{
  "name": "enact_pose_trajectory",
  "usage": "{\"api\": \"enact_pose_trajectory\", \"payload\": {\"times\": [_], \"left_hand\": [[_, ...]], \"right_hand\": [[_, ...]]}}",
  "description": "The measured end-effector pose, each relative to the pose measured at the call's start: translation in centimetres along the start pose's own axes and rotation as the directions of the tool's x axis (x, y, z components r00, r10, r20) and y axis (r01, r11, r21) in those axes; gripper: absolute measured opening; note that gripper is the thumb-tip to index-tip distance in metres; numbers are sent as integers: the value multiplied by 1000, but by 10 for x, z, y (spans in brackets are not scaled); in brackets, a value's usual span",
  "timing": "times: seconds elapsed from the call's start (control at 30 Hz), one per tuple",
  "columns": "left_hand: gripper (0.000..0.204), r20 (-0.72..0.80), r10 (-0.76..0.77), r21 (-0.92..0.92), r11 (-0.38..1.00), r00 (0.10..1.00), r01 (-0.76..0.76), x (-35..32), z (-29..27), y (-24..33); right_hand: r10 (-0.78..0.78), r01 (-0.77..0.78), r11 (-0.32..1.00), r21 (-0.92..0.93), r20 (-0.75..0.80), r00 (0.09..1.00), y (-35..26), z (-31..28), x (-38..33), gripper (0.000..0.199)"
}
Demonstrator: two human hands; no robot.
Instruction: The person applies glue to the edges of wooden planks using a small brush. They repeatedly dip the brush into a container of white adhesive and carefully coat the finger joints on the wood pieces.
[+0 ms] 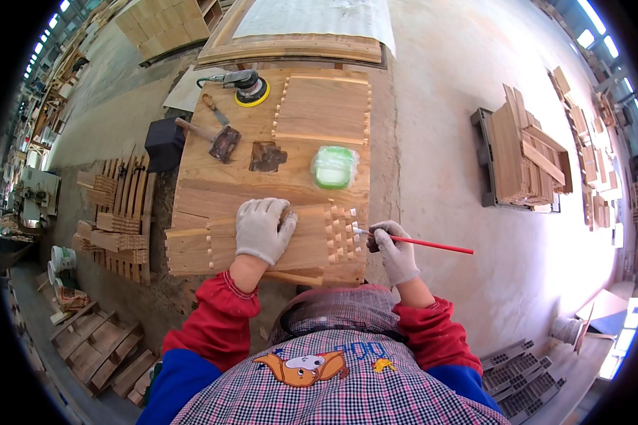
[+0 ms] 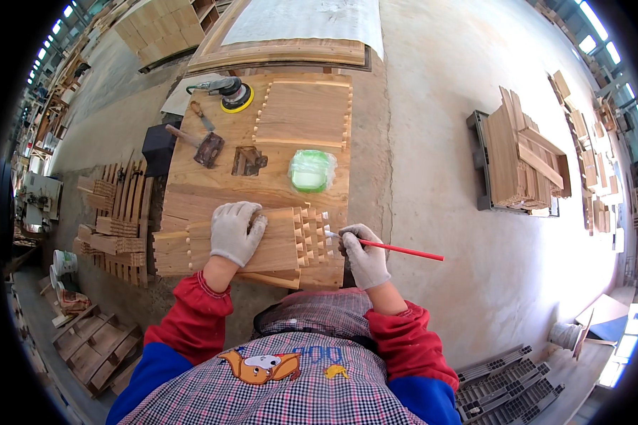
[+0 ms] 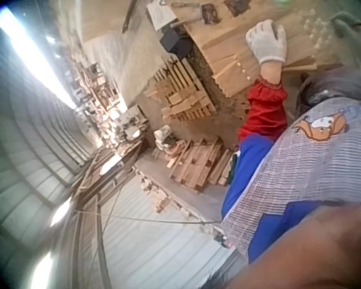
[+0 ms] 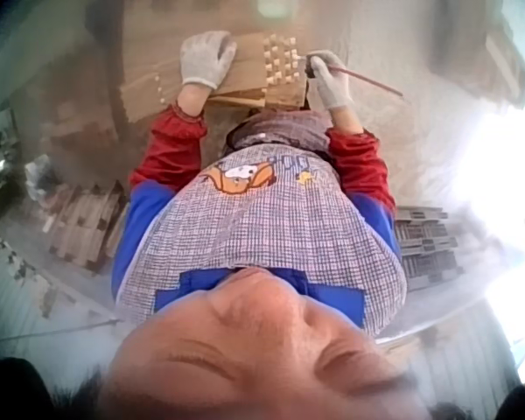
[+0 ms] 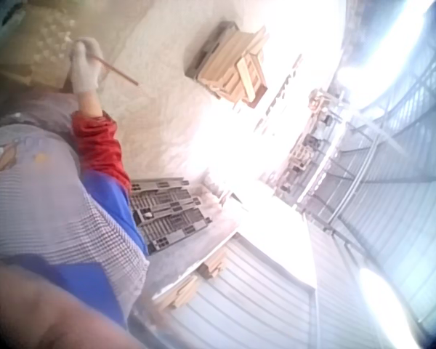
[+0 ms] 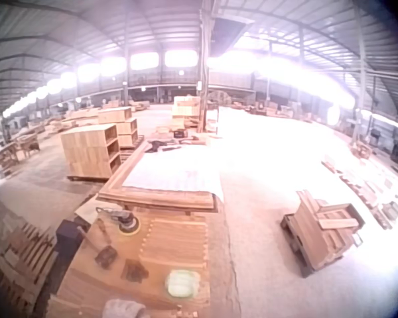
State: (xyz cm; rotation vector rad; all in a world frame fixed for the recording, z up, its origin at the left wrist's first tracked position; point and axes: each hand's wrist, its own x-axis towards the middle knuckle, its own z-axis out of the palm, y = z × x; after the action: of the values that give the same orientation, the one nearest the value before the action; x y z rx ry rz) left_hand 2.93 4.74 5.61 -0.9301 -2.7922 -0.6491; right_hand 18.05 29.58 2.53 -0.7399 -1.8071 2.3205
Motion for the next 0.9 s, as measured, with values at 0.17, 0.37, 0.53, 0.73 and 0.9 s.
{"api": "enact_pose_trajectory", "payload": {"times": [0.17,0.37,0.53,0.73,0.9], "left_hand": [[27,9,-10,-14,1000,1000,11,0,-1,0],[26,7,0,-18,1000,1000,0,2,-1,0],[27,1,1,-17,1000,1000,-1,1,-2,-1],[27,2,0,-26,1000,1000,0,1,-3,1],[27,-7,1,-17,1000,1000,-1,0,-1,-1]], "right_hand": [[-45,45,999,-7,-35,998,-1,0,9,16],[-91,90,995,-44,-21,996,2,5,25,16],[-118,116,992,-41,-58,991,-6,11,34,16],[-43,43,999,-16,-47,998,-11,5,23,15],[-10,15,998,61,-74,997,-9,6,10,13]]}}
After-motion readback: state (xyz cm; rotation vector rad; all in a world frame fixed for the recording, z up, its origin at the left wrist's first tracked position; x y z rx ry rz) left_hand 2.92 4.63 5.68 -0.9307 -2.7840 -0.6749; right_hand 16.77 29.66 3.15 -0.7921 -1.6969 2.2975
